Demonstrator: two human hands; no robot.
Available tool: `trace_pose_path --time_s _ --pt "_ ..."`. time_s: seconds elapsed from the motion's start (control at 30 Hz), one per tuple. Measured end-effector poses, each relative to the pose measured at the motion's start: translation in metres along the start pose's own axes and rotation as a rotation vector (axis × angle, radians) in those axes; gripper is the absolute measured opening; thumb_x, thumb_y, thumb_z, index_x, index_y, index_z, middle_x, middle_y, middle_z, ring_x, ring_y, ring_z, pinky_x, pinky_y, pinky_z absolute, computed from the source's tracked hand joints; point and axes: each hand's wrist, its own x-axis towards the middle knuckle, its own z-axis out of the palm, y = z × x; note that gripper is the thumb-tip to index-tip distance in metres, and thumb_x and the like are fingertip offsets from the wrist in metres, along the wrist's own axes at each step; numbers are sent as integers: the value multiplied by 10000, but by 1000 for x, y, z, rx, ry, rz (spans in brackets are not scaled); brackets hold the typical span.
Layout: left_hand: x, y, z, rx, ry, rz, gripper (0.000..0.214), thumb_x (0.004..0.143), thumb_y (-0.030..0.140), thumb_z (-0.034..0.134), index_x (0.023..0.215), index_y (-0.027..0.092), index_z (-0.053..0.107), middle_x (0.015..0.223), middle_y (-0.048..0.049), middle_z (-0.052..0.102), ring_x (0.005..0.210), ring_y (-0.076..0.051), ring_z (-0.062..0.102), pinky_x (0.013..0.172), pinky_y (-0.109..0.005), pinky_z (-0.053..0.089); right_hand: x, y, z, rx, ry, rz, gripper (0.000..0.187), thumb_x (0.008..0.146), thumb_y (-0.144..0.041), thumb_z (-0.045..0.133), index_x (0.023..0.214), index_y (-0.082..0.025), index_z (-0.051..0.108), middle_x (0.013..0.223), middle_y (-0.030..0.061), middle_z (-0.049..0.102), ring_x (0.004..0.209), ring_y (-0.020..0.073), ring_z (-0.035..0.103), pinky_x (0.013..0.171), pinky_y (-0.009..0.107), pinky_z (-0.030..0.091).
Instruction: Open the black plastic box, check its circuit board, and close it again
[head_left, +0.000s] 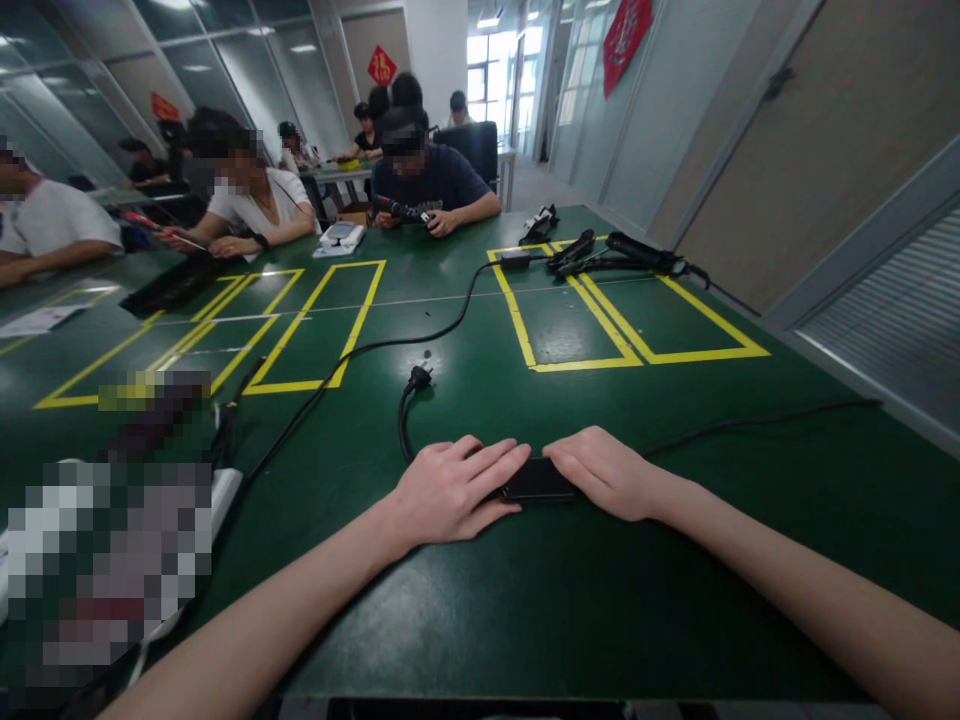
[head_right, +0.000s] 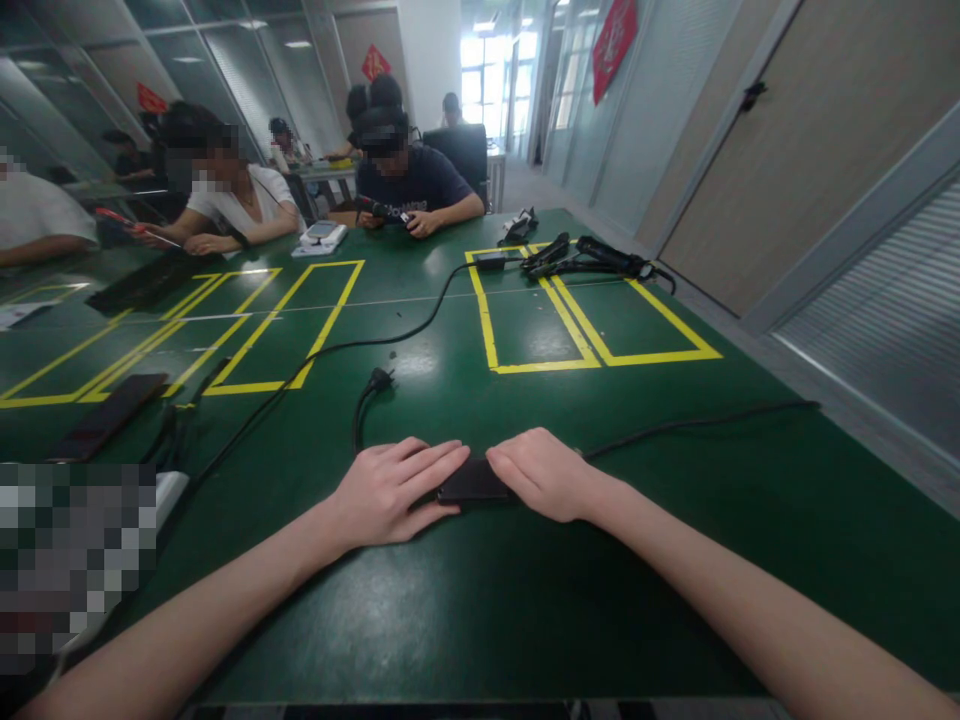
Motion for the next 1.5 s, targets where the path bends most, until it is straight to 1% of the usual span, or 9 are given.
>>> trace_pose_path --time_s 0.13,0.4,0.73,1.0,1.1,1.2,1.27,1.37,1.5 --pt "-1 -1 1 10 32 30 490 1099 475 431 1426 135 562 1371 -140 711 894 -203 741 677 -294 590 0 -1 0 -8 -16 21 599 1116 -416 105 718 -217 506 647 45 599 547 165 504 585 319 367" --pt "-2 -2 3 33 92 59 433 1107 430 439 1398 142 582 1377 -123 709 1032 -210 771 701 -279 609 1 -4 -1 0 4 25 617 1120 -435 100 719 -223 519 629 44 595 540 172 524 579 323 380" --pt "-4 -4 5 -10 96 66 447 1090 433 474 1426 155 574 1378 -128 709 903 -167 772 683 -260 573 3 -11 -4 -9 -58 154 725 1097 -524 32 699 -206 547 644 82 621 568 190 536 615 340 376" --pt "-4 -4 6 -64 65 32 487 1082 468 480 1423 132 570 1328 -149 735 811 -170 772 672 -283 596 4 -12 -6 37 -45 212 619 1098 -449 152 727 -202 581 701 82 657 638 213 590 665 345 417" --pt "-3 -4 5 -126 72 -40 489 1078 506 480 1374 139 607 1253 -138 770 817 -187 778 711 -295 613 1 -9 -7 77 41 154 502 1096 -440 253 1049 -173 676 978 107 734 843 235 682 756 346 484" --pt "-3 -6 5 -186 69 -109 492 1071 527 486 1336 140 635 1152 -132 795 855 -209 773 746 -311 620 -1 -6 -7 48 74 4 488 1017 -517 523 1364 -180 583 1178 123 715 978 246 703 813 348 529" --pt "-3 -7 5 -214 52 -156 497 1065 540 488 1305 138 653 1071 -126 797 844 -212 762 737 -316 620 -2 -5 -5 -15 67 -68 471 994 -458 598 1381 -189 580 1178 119 725 989 239 715 811 332 541" --pt "-3 -8 5 -216 22 -202 505 1061 559 479 1241 133 682 957 -109 779 794 -206 745 695 -309 609 -2 -5 -3 -99 81 -113 330 1045 -344 524 1314 -178 618 1120 110 759 933 212 738 790 307 544" --pt "-2 -8 5 -192 60 -175 470 1068 530 483 1234 130 666 930 -94 771 768 -193 735 691 -294 596 -2 -4 0 -173 125 -135 310 1062 -347 499 1268 -156 630 1041 104 781 804 201 741 717 303 532"
